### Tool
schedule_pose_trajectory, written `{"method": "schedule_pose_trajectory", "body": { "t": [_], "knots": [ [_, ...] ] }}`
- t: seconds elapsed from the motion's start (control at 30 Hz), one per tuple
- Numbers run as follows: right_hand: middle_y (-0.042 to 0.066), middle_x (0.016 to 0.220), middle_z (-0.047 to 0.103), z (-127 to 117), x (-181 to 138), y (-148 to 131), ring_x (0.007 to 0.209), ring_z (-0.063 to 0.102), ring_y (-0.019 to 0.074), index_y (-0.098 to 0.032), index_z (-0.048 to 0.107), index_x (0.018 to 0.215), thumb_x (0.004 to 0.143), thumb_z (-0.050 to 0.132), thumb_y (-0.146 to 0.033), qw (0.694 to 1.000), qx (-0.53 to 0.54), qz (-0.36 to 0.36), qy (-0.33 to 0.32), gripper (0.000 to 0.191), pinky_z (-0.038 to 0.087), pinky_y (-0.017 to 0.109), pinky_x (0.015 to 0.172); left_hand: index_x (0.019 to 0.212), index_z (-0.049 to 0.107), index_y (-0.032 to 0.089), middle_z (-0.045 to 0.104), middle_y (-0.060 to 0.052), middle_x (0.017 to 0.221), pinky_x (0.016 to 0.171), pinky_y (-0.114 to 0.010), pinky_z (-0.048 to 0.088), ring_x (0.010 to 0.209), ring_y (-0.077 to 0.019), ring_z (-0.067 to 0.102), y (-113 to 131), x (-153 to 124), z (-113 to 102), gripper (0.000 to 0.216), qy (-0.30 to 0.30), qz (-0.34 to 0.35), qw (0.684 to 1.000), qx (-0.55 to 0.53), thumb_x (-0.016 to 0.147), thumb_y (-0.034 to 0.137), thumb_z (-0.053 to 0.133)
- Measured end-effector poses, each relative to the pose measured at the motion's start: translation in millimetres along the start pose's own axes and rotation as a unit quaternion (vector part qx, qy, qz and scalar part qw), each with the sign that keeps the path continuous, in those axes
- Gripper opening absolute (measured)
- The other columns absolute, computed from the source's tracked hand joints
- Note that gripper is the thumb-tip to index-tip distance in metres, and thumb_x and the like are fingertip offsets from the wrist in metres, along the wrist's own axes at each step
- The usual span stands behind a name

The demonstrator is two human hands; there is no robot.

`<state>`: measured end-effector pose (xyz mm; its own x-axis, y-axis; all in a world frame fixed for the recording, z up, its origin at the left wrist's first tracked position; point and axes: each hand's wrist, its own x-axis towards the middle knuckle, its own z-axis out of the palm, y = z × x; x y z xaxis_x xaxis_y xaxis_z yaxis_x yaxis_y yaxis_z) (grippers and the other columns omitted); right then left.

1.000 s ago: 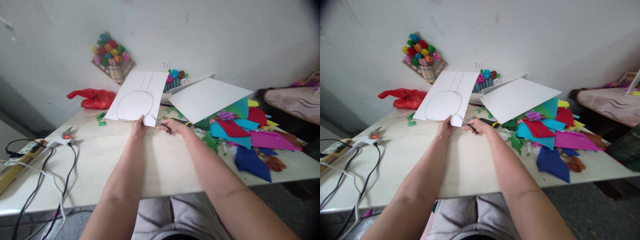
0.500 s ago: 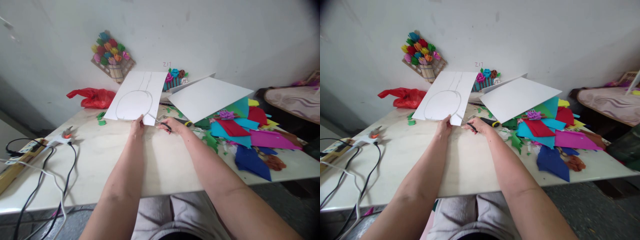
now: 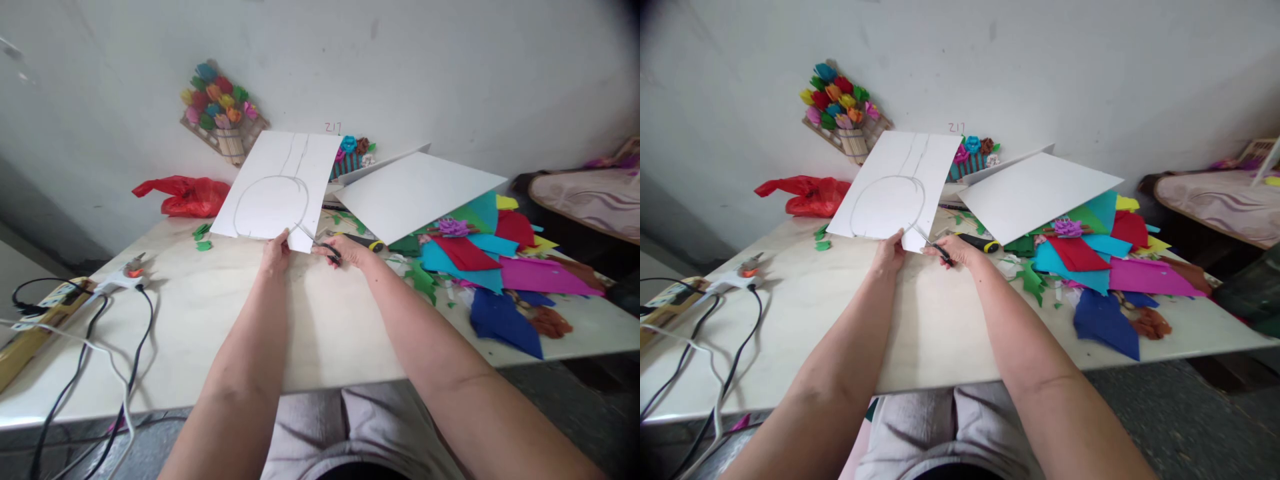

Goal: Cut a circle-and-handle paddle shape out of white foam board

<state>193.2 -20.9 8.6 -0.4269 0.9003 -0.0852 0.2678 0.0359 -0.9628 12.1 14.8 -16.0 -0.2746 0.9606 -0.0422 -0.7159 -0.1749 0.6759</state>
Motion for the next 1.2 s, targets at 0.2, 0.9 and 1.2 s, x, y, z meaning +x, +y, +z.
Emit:
{"method": "schedule_pose_trajectory", "body": {
  "t": [0.2, 0.9, 1.2],
  "knots": [
    [-0.005, 0.043, 0.051, 2, 4, 0, 0.033, 0.042, 0.0048, -0.013, 0.060, 0.068, 0.074, 0.077, -0.036, 1.000, -0.012, -0.006, 0.003, 0.030, 0.034, 0.016, 0.033, 0.070, 0.062, 0.013, 0.065, 0.001, 0.061, 0.050, -0.018, 0.049, 0.051, -0.0092, 0.060, -1, 4, -2, 0.018, -0.001, -0.006, 1.000, -0.005, 0.078, -0.002, 0.062],
    [-0.004, 0.042, 0.050, 4, 1, 2, 0.033, 0.040, 0.0045, -0.015, 0.052, 0.058, 0.069, 0.078, -0.050, 1.000, 0.021, -0.020, 0.011, 0.045, 0.034, 0.016, 0.032, 0.067, 0.062, 0.013, 0.065, 0.000, 0.060, 0.050, -0.017, 0.049, 0.050, -0.0093, 0.060, -1, 5, -3, 0.020, -0.006, -0.021, 1.000, -0.002, 0.079, -0.004, 0.060],
    [-0.002, 0.045, 0.055, 4, -1, -1, 0.033, 0.047, 0.0069, -0.014, 0.055, 0.067, 0.073, 0.076, -0.047, 1.000, 0.029, 0.000, -0.009, 0.039, 0.035, 0.017, 0.033, 0.074, 0.065, 0.013, 0.068, -0.001, 0.066, 0.052, -0.019, 0.051, 0.053, -0.0109, 0.062, 1, -4, 4, 0.020, -0.004, -0.021, 1.000, 0.005, 0.078, -0.005, 0.060]
  ]
}}
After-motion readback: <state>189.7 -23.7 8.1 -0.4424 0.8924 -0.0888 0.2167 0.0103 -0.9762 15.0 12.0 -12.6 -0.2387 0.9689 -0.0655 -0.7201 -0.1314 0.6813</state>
